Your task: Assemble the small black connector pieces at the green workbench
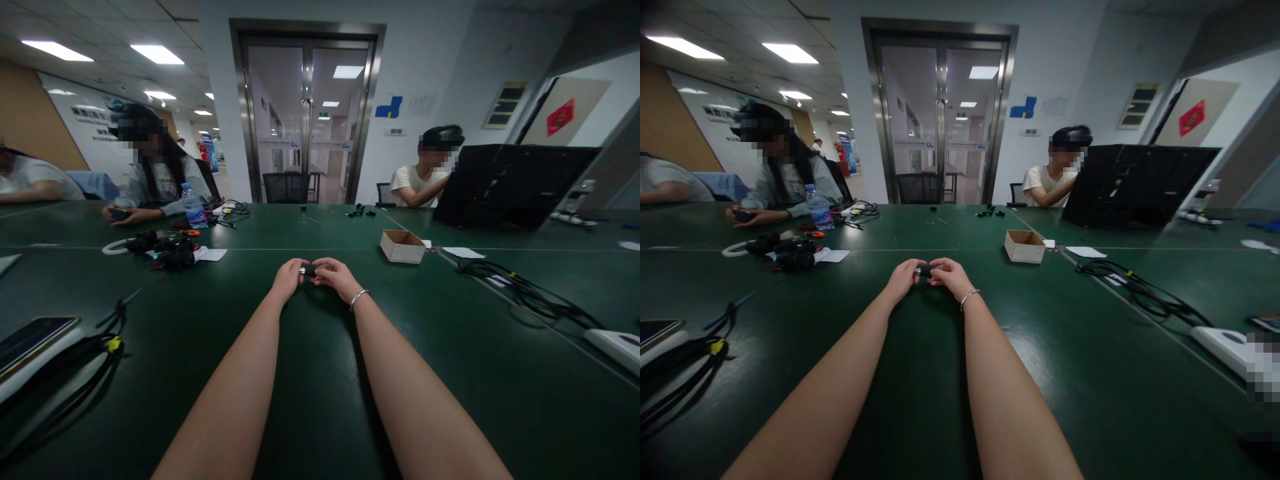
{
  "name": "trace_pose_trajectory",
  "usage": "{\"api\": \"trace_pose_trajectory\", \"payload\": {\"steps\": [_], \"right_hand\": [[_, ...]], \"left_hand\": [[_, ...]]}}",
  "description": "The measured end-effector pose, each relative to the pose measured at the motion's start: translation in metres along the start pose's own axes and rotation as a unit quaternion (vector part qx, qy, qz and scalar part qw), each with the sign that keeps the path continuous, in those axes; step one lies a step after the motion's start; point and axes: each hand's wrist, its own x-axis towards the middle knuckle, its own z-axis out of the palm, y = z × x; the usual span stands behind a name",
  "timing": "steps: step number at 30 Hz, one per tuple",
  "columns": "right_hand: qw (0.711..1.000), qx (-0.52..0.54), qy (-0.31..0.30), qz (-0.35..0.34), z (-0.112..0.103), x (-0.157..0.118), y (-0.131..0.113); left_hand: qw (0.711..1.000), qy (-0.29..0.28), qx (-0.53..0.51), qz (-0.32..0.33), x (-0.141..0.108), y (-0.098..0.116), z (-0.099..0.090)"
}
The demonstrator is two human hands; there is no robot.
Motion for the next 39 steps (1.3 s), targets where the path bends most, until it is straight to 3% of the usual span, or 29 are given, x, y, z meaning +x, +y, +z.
{"api": "trace_pose_trajectory", "payload": {"steps": [6, 12, 17, 19, 24, 39], "right_hand": [[0.999, -0.03, 0.014, -0.018, 0.006, -0.007, 0.004], [0.992, -0.084, 0.039, -0.081, 0.006, -0.015, 0.013], [0.994, -0.066, 0.034, -0.079, 0.009, -0.029, 0.015], [0.994, -0.065, 0.043, -0.074, 0.01, -0.032, 0.014], [0.994, -0.081, 0.026, -0.068, 0.011, -0.031, 0.013], [0.99, -0.116, -0.009, -0.074, 0.01, -0.03, 0.009]], "left_hand": [[1.0, 0.001, 0.005, -0.01, -0.004, -0.007, 0.003], [0.989, 0.014, 0.145, -0.004, -0.027, 0.005, 0.003], [0.95, 0.087, 0.298, 0.019, -0.051, 0.021, 0.002], [0.957, 0.092, 0.271, 0.038, -0.056, 0.02, 0.002], [0.984, 0.043, 0.171, 0.037, -0.055, 0.009, -0.001], [0.992, 0.027, 0.12, 0.028, -0.047, 0.005, -0.005]]}}
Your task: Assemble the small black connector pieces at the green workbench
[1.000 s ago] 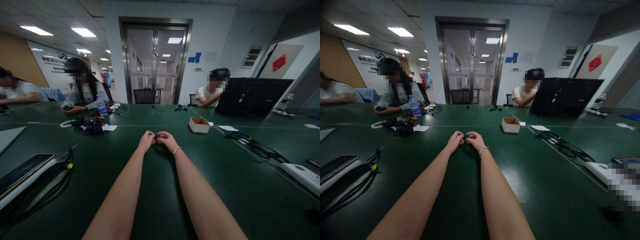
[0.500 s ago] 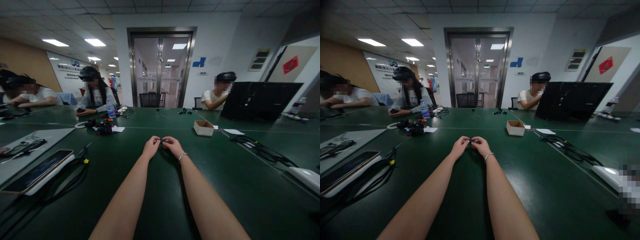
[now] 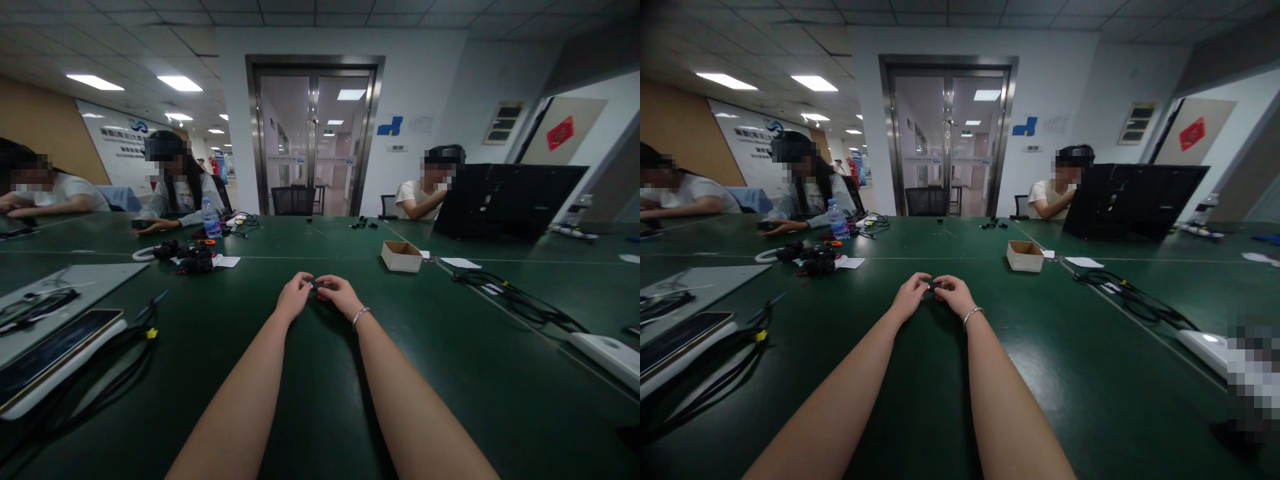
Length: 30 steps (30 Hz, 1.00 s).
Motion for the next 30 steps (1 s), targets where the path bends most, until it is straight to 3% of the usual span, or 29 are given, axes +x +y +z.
{"api": "trace_pose_trajectory", "payload": {"steps": [11, 30], "right_hand": [[0.999, -0.028, 0.015, -0.012, 0.0003, 0.0004, 0.0018], [0.998, -0.047, 0.034, -0.013, 0.0009, 0.0006, -0.0011]], "left_hand": [[0.999, -0.034, -0.016, -0.011, 0.0062, -0.0072, 0.0004], [1.0, -0.021, -0.008, 0.015, 0.0043, -0.0047, 0.0008]]}}
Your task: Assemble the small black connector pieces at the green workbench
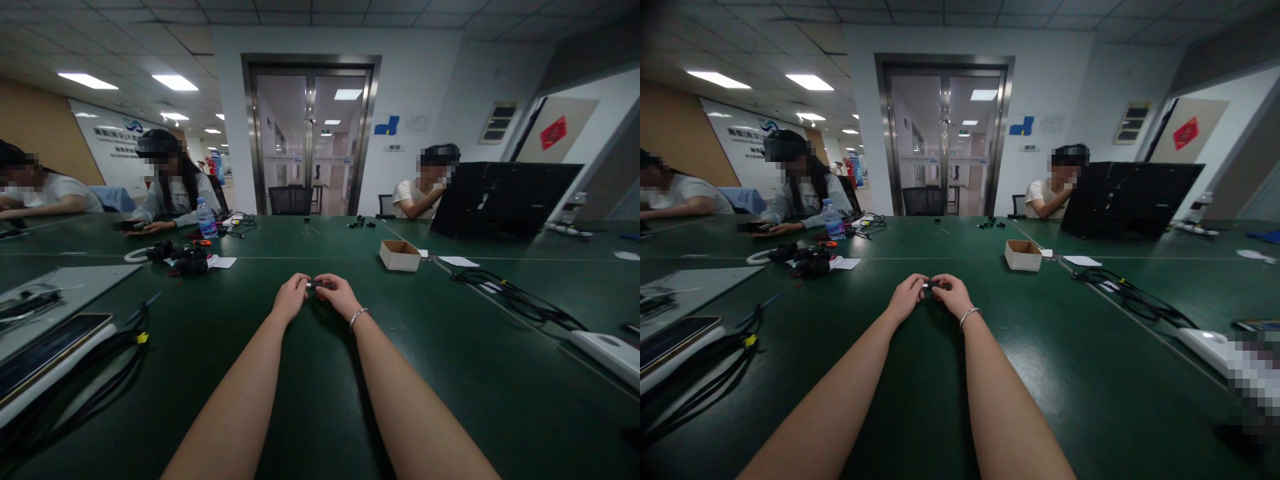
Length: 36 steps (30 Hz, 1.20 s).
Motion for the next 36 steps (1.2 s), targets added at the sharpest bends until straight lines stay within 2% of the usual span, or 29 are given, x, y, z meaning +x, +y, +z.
{"api": "trace_pose_trajectory", "payload": {"steps": [9, 15, 26, 32, 36], "right_hand": [[1.0, 0.008, 0.008, -0.004, -0.001, 0.002, 0.001], [1.0, 0.012, 0.006, -0.004, -0.002, 0.002, 0.0], [1.0, 0.009, -0.003, -0.003, 0.0, 0.003, 0.002], [0.999, 0.044, -0.002, 0.014, 0.001, 0.005, 0.001], [0.996, 0.081, -0.014, 0.021, 0.001, 0.007, 0.001]], "left_hand": [[1.0, -0.008, -0.016, -0.013, -0.002, 0.005, 0.001], [0.999, 0.022, -0.038, -0.017, 0.0, 0.004, 0.001], [0.998, 0.004, -0.062, -0.006, 0.002, 0.002, -0.001], [0.988, -0.002, -0.151, -0.014, 0.001, 0.013, -0.004], [0.984, -0.012, -0.174, -0.03, 0.001, 0.02, -0.008]]}}
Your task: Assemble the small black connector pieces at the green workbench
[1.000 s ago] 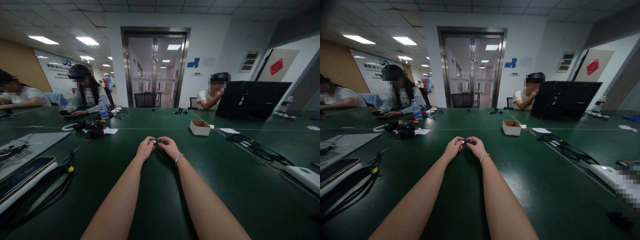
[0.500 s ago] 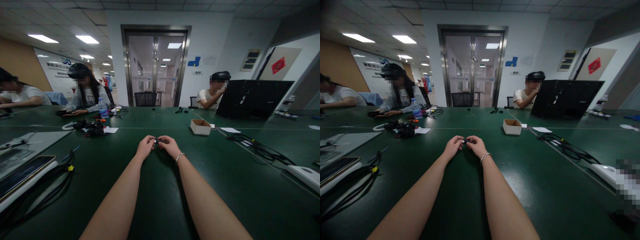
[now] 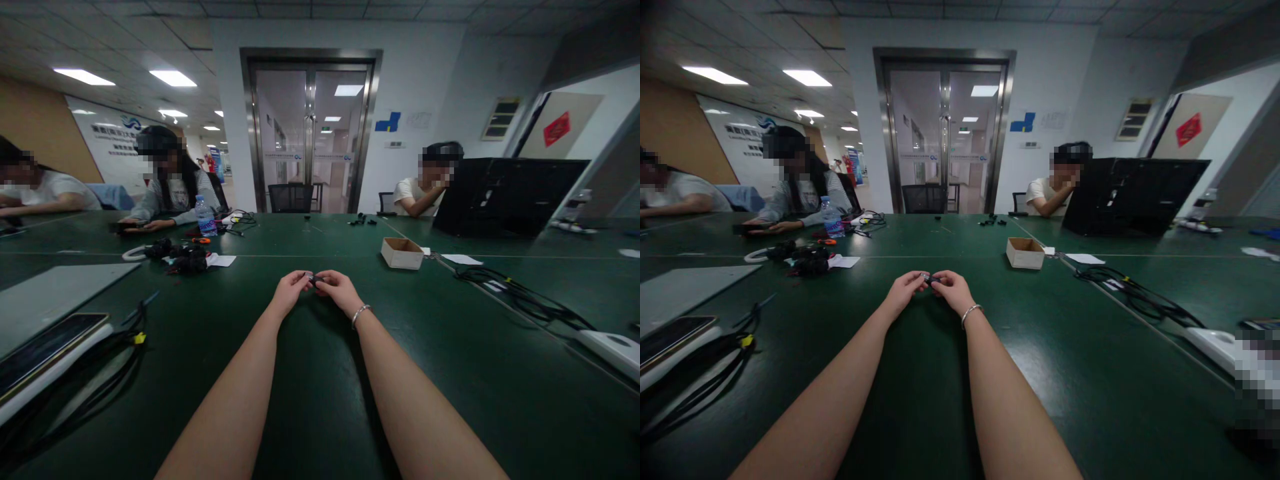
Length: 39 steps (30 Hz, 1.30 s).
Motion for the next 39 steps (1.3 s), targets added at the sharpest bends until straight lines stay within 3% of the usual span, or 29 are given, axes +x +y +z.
{"api": "trace_pose_trajectory", "payload": {"steps": [15, 24, 27, 29, 32, 34, 37, 39], "right_hand": [[0.999, -0.03, 0.014, -0.004, 0.005, 0.004, 0.008], [0.999, -0.03, 0.028, -0.026, 0.012, 0.002, 0.004], [0.998, -0.04, 0.039, -0.037, 0.015, -0.004, 0.003], [0.999, -0.041, 0.015, -0.02, 0.018, -0.008, 0.0], [0.998, -0.05, -0.002, 0.03, 0.018, -0.01, -0.022], [0.997, -0.07, 0.011, 0.035, 0.009, -0.013, -0.055], [0.991, -0.119, 0.011, -0.068, -0.024, -0.033, -0.128], [0.974, -0.188, 0.016, -0.123, -0.061, -0.067, -0.176]], "left_hand": [[0.998, 0.056, 0.04, -0.004, 0.004, -0.009, 0.001], [0.982, 0.03, -0.165, -0.088, -0.003, -0.001, 0.008], [0.977, 0.052, -0.183, -0.099, -0.006, 0.001, 0.014], [0.98, 0.061, -0.162, -0.099, -0.007, 0.007, 0.013], [0.99, 0.044, -0.085, -0.1, -0.017, 0.023, -0.006], [0.994, 0.011, -0.01, -0.104, -0.035, 0.037, -0.034], [0.985, -0.046, 0.109, -0.129, -0.089, 0.057, -0.093], [0.97, -0.052, 0.179, -0.155, -0.137, 0.068, -0.134]]}}
